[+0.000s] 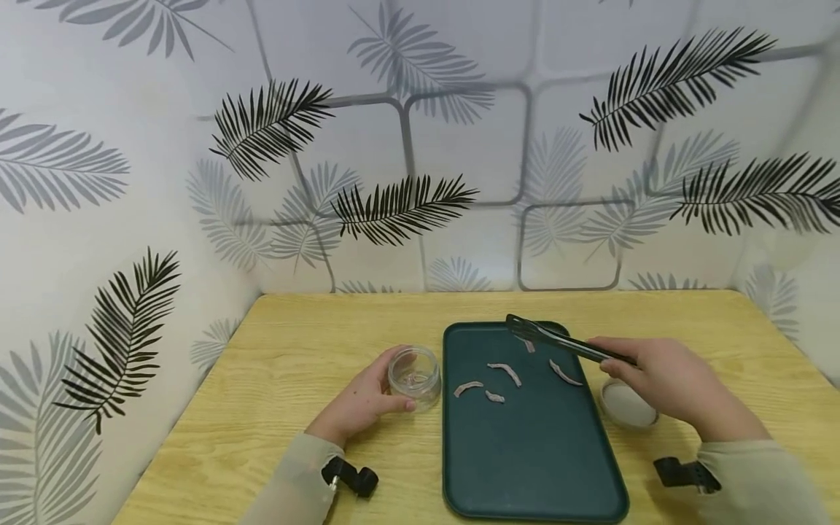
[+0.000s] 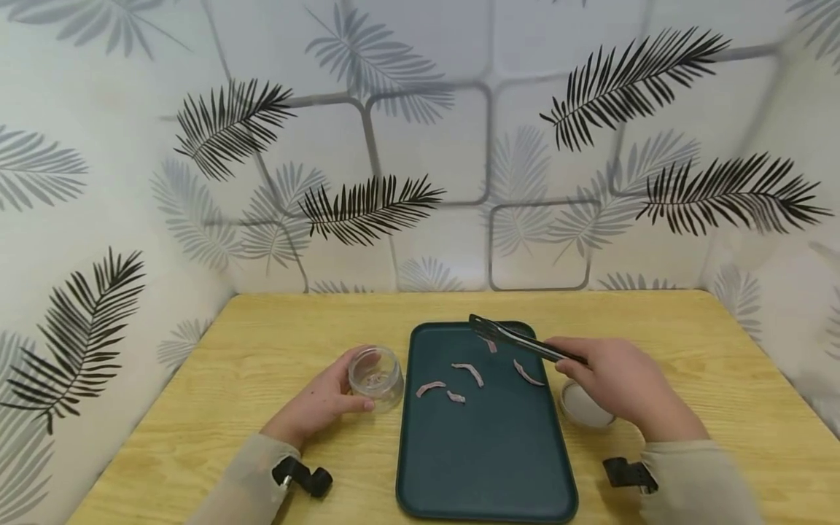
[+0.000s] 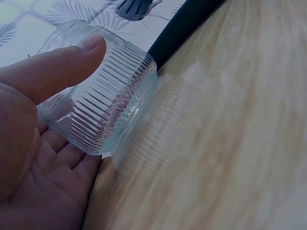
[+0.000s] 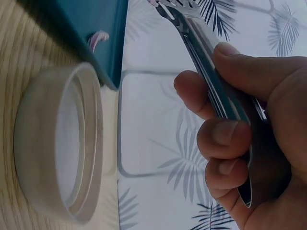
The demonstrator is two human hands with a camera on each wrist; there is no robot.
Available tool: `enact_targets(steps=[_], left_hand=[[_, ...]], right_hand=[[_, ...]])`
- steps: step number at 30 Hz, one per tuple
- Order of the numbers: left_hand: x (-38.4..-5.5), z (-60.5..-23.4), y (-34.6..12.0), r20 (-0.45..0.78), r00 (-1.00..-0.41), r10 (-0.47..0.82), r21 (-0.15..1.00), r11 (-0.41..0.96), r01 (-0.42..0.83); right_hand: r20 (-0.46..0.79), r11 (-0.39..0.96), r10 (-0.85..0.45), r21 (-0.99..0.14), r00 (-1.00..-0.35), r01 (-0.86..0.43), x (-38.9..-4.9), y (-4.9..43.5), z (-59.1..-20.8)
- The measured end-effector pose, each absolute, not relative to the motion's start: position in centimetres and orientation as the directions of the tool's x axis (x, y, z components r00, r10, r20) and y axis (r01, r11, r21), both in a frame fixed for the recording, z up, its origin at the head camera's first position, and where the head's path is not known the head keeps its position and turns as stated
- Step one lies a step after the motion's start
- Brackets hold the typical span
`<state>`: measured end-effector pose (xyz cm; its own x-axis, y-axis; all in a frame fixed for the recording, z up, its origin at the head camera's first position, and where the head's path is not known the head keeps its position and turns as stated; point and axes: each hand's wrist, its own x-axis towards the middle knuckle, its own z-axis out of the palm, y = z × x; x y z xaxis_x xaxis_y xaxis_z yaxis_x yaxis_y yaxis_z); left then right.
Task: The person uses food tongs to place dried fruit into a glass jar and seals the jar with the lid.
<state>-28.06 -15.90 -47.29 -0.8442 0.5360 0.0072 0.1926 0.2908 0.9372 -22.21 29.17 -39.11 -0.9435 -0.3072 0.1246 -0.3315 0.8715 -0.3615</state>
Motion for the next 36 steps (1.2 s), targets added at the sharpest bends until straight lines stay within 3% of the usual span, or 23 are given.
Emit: enact_targets(steps=[25, 36], left_hand=[[-28.0, -47.4, -15.8, 0.028, -0.850, 0.526, 0.932, 0.293, 0.212], [-27.8, -47.3, -15.8, 0.028, -0.848, 0.529, 0.932, 0.294, 0.213]], right_hand=[[0.369, 0.737, -0.499, -0.294, -0.784, -0.608, -21.4, 17.9, -38.4], [0.343, 0.745, -0.505, -0.290, -0.792, -0.601, -21.6, 16.9, -38.8]])
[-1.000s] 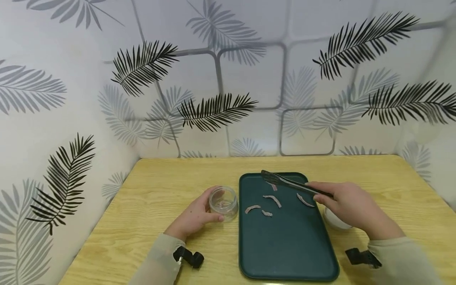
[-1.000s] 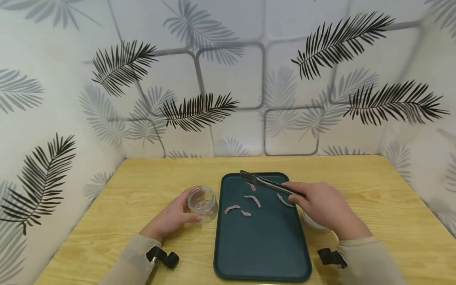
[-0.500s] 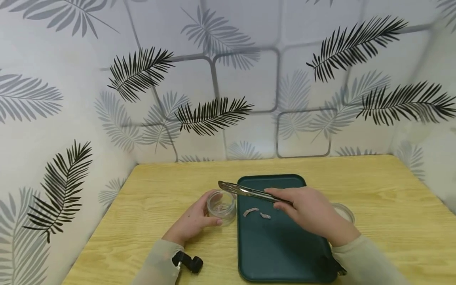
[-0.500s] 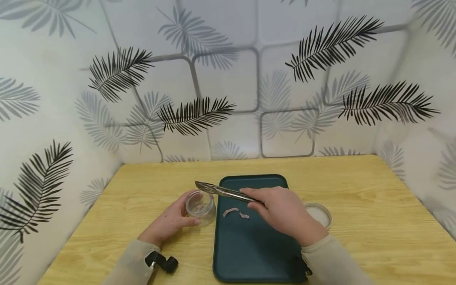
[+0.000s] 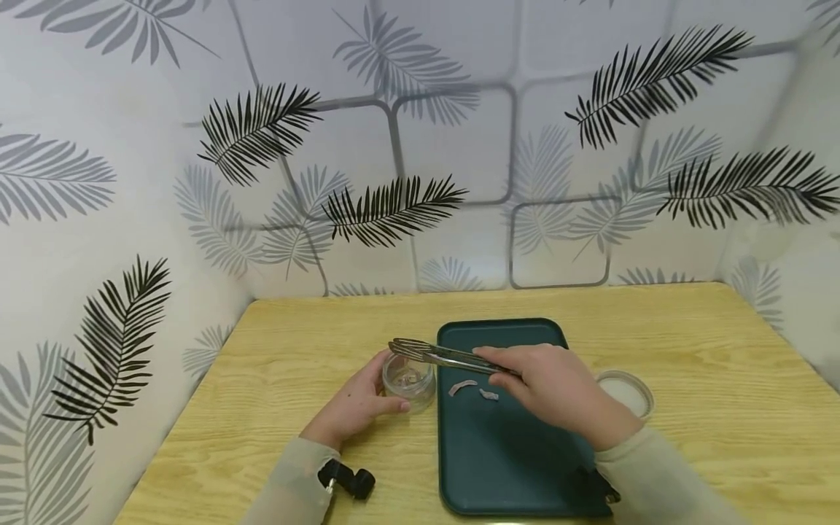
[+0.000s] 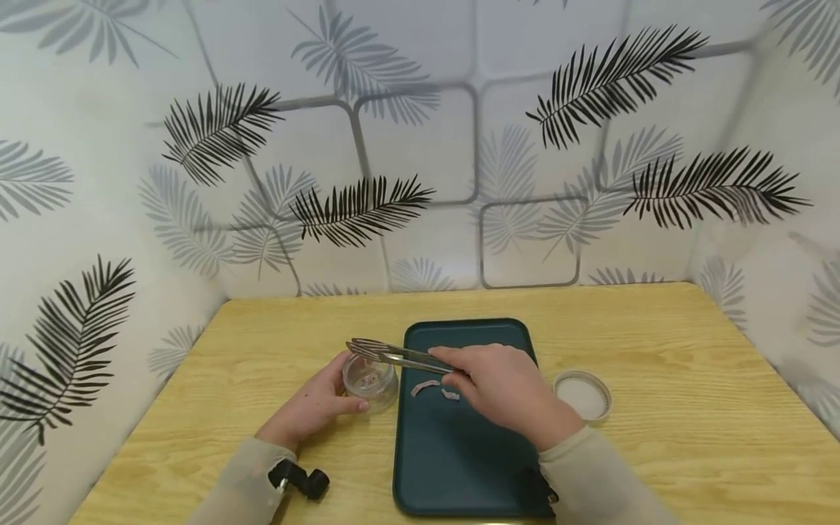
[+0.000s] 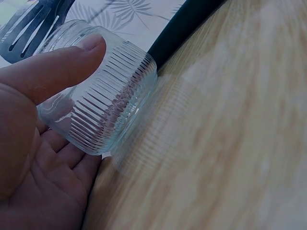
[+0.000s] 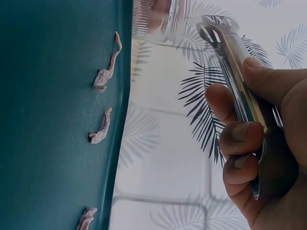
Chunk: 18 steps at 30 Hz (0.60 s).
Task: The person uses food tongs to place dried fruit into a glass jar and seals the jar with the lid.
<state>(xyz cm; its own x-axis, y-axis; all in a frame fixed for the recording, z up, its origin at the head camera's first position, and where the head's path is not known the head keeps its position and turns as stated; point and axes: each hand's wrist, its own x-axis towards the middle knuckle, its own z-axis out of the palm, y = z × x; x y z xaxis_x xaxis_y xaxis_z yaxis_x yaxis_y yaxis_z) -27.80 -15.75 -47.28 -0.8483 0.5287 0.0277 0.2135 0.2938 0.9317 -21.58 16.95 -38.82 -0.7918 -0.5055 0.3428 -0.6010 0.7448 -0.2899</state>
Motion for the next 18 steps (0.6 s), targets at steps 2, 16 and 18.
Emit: enact_targets(steps=[2, 16, 18], left_hand=[[-27.7, -47.3, -15.8, 0.025, -0.851, 0.524, 0.932, 0.296, 0.210], [-28.0, -47.5, -15.7, 0.014, -0.854, 0.520, 0.937, 0.291, 0.193], [-28.0, -47.5, -15.7, 0.021, -0.849, 0.528, 0.938, 0.283, 0.199]], right_hand=[[0.336, 0.746, -0.507, -0.291, -0.794, -0.599, -21.5, 16.9, -38.8], [0.317, 0.772, -0.501, -0.257, -0.806, -0.581, -21.5, 18.5, -38.8], [0.307, 0.785, -0.487, -0.257, -0.818, -0.564, -21.4, 19.0, -38.9]])
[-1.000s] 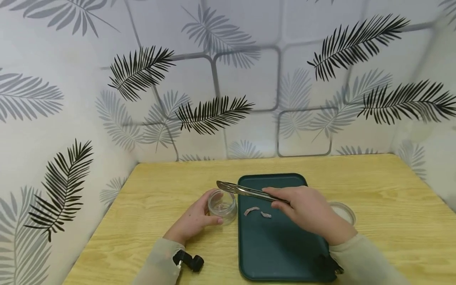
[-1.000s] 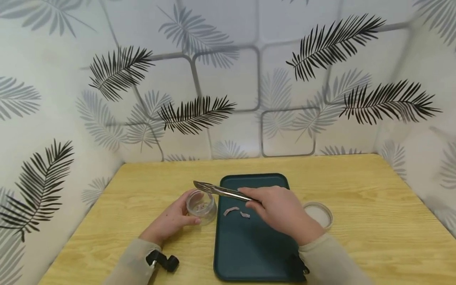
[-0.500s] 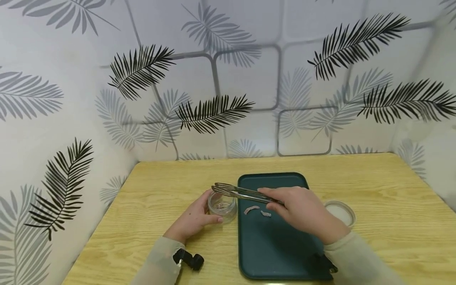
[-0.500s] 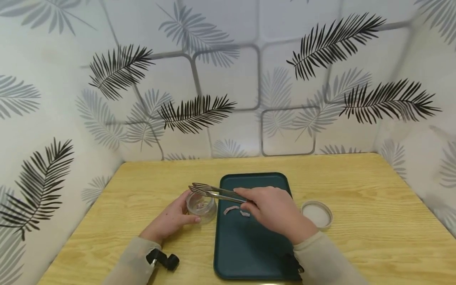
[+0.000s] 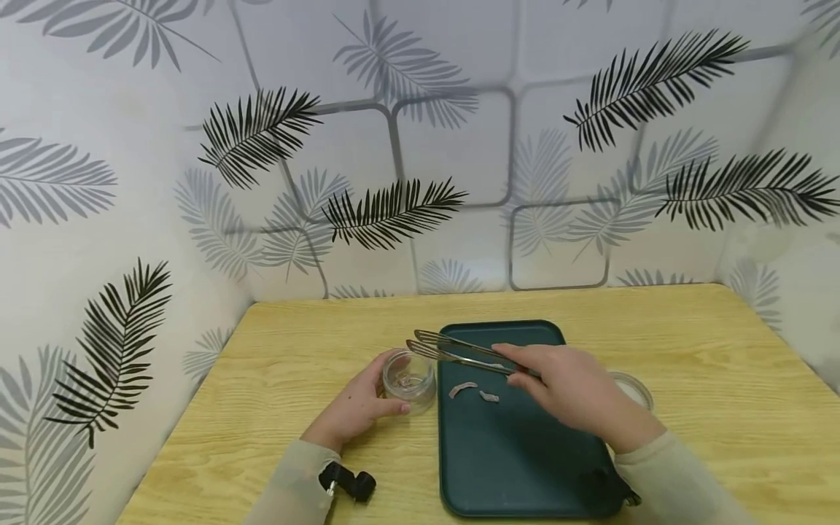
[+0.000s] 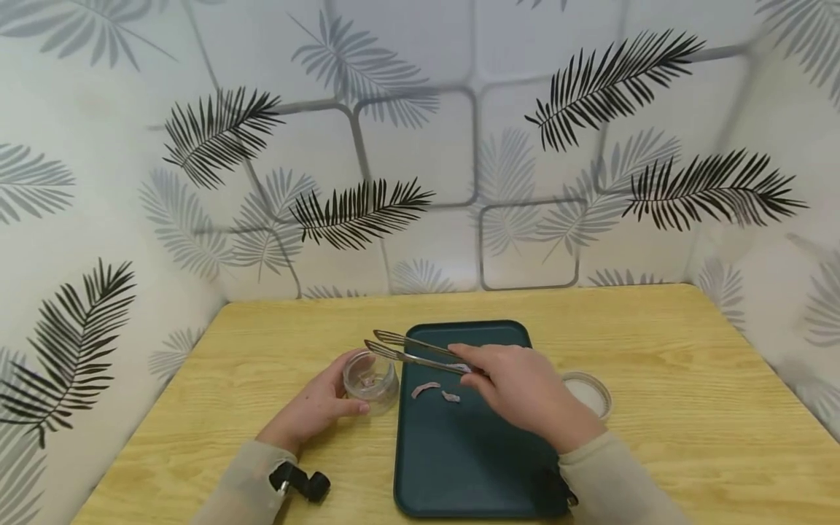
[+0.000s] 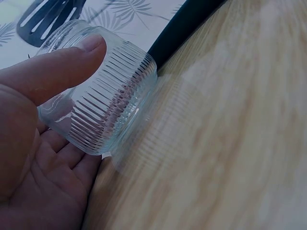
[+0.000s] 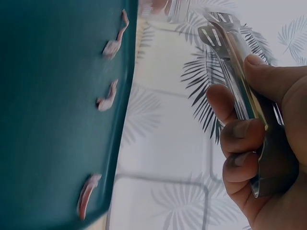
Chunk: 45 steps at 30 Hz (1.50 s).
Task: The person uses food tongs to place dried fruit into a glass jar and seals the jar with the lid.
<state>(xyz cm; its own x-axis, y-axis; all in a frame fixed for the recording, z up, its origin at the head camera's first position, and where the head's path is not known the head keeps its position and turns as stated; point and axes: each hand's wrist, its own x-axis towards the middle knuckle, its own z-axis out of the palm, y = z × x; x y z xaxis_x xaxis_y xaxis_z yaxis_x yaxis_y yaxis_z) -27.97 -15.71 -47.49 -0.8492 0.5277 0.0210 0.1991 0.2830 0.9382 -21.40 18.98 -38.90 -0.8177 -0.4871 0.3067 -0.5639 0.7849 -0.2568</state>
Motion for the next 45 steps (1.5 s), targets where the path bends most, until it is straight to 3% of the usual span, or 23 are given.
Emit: enact_targets(steps=[12, 45], left_hand=[[-28.1, -47.5, -15.5, 0.024, -0.845, 0.534, 0.939, 0.279, 0.202], [-27.9, -47.3, -15.8, 0.003, -0.854, 0.519, 0.944, 0.281, 0.174]], right_hand=[[0.237, 0.855, -0.395, -0.260, -0.888, -0.449, -20.6, 23.9, -38.9], [0.169, 0.932, -0.278, -0.192, -0.946, -0.309, -18.4, 31.3, -41.5]])
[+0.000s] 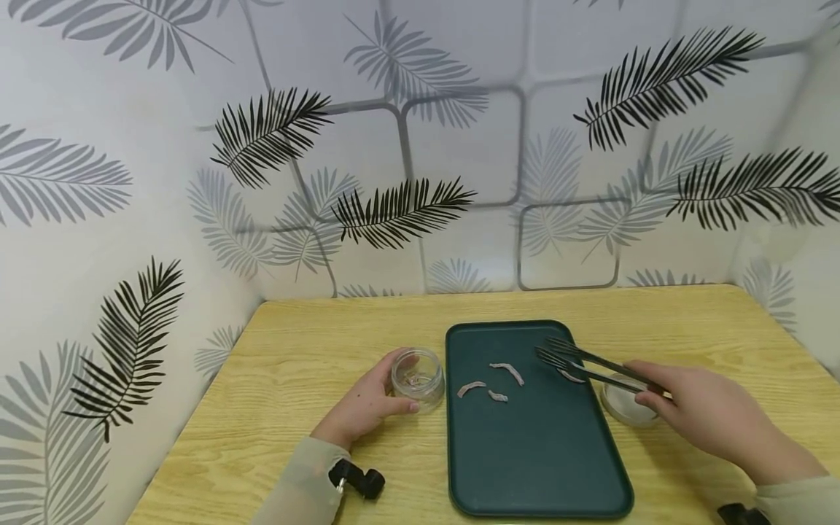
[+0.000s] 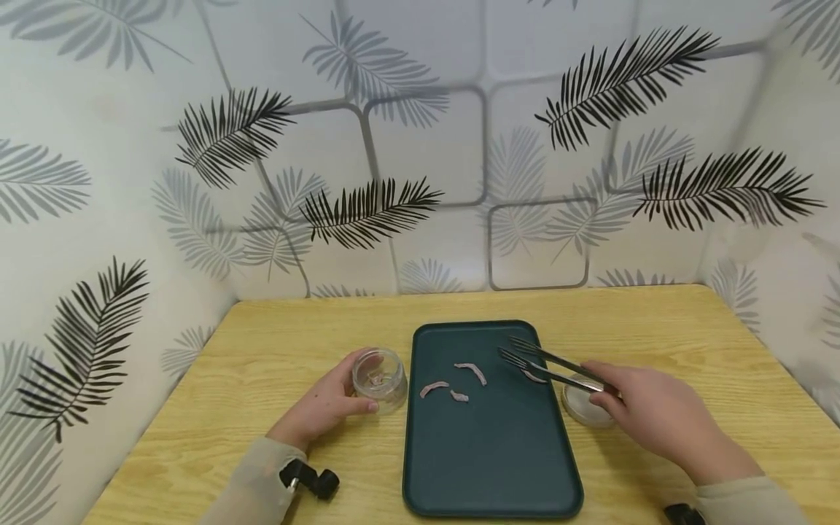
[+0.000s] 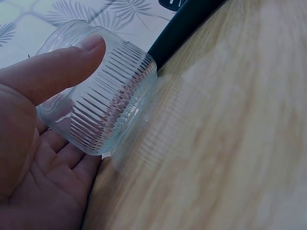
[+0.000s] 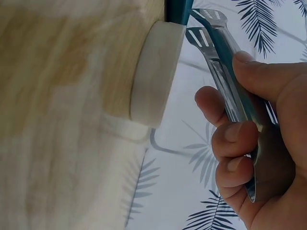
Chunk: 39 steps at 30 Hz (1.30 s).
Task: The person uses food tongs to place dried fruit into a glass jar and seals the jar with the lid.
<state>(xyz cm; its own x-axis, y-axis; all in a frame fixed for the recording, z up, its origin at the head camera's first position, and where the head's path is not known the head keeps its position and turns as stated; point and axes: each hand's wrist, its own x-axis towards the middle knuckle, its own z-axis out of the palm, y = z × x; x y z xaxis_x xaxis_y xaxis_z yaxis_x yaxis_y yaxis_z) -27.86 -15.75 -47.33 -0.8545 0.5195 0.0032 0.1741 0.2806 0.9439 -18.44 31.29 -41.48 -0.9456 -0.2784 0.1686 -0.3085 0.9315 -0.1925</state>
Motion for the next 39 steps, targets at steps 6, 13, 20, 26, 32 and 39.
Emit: enact_targets(steps=[6, 13, 20, 26, 32, 39], left_hand=[[-27.9, -47.4, -15.8, -0.001, -0.856, 0.517, 0.943, 0.284, 0.171], [-28.1, -47.4, -15.7, 0.002, -0.855, 0.519, 0.946, 0.276, 0.169], [-28.0, -47.3, -15.7, 0.009, -0.857, 0.516, 0.943, 0.280, 0.179], [-27.9, -47.3, -15.7, 0.008, -0.856, 0.517, 0.941, 0.286, 0.182], [-27.8, -47.2, -15.7, 0.014, -0.856, 0.517, 0.945, 0.273, 0.181], [-27.9, -47.4, -15.7, 0.010, -0.854, 0.520, 0.943, 0.279, 0.181]], right_hand=[[0.130, 0.941, -0.264, -0.184, -0.956, -0.284, -18.3, 31.6, -41.9], [0.022, 0.940, -0.278, -0.200, -0.960, -0.277, -18.3, 31.9, -42.4], [0.045, 0.930, -0.304, -0.200, -0.951, -0.307, -18.4, 31.9, -42.5], [0.111, 0.919, -0.321, -0.203, -0.941, -0.337, -18.2, 31.7, -42.6], [0.149, 0.896, -0.350, -0.235, -0.925, -0.377, -18.5, 30.1, -41.7], [0.208, 0.864, -0.408, -0.227, -0.889, -0.449, -19.1, 27.8, -40.6]])
